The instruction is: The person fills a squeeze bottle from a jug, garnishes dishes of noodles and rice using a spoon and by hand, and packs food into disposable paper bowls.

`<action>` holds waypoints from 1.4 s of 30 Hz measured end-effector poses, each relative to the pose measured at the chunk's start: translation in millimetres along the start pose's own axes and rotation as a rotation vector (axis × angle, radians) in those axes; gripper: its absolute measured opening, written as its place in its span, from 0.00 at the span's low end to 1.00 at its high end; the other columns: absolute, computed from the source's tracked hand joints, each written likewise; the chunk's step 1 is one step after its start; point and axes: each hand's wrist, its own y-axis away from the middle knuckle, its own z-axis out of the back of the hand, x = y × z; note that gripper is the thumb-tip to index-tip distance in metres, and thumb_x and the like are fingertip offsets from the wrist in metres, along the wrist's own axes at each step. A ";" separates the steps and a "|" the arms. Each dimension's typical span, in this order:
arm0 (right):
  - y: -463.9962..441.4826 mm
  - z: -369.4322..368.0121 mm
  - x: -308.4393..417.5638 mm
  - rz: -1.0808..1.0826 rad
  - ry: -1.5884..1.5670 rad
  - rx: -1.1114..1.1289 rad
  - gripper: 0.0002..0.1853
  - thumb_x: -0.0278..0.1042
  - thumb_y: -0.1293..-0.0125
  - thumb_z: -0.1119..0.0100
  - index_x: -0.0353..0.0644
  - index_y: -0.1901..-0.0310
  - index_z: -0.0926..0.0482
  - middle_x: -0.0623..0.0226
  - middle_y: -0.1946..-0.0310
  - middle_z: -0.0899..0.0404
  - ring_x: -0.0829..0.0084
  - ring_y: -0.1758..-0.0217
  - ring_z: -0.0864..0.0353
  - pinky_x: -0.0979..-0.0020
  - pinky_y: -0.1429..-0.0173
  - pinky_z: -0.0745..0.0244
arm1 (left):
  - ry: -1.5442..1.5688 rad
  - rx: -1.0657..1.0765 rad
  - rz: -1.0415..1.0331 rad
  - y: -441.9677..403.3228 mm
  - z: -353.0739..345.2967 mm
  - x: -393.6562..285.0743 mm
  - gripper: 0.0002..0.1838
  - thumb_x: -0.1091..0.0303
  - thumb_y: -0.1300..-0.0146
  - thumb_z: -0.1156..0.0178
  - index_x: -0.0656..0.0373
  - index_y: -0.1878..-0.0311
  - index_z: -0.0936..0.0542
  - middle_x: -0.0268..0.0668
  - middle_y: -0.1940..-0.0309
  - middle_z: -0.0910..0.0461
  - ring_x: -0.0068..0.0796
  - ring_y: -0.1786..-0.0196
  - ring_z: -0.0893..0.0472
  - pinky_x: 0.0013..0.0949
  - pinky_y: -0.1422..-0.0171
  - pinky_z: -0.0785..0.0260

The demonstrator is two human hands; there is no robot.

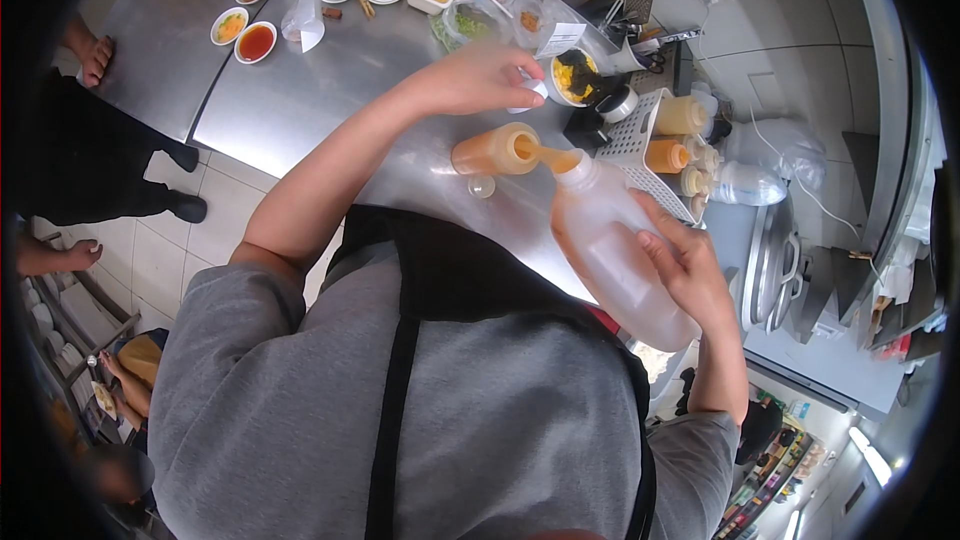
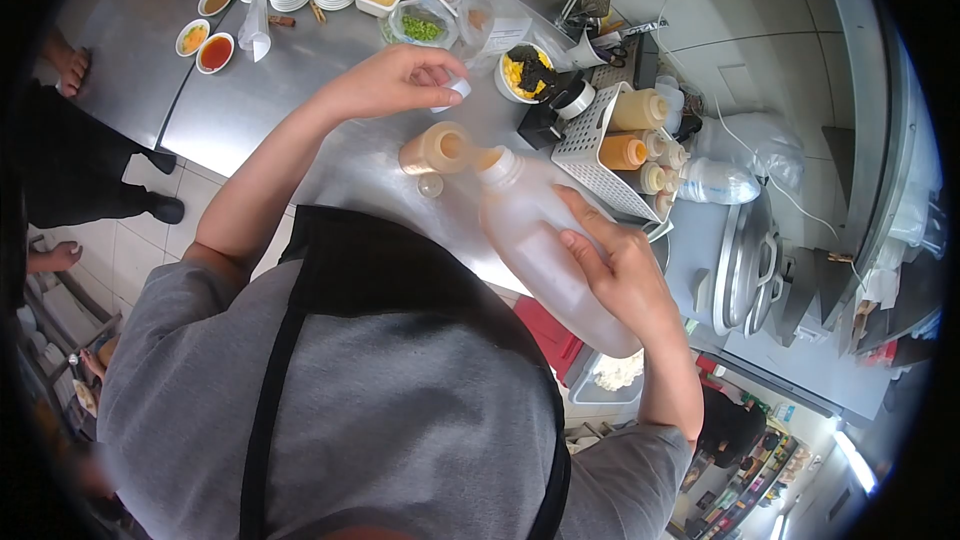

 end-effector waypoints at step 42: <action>12.1 -33.7 -23.3 -0.104 -0.381 -0.280 0.21 0.29 0.39 0.45 0.41 0.43 0.30 0.53 0.56 0.22 0.73 0.57 0.22 0.73 0.52 0.30 | 0.106 0.218 -0.067 -14.2 -29.5 -69.0 0.25 0.55 0.51 0.33 0.60 0.51 0.22 0.40 0.63 0.20 0.26 0.61 0.22 0.26 0.54 0.31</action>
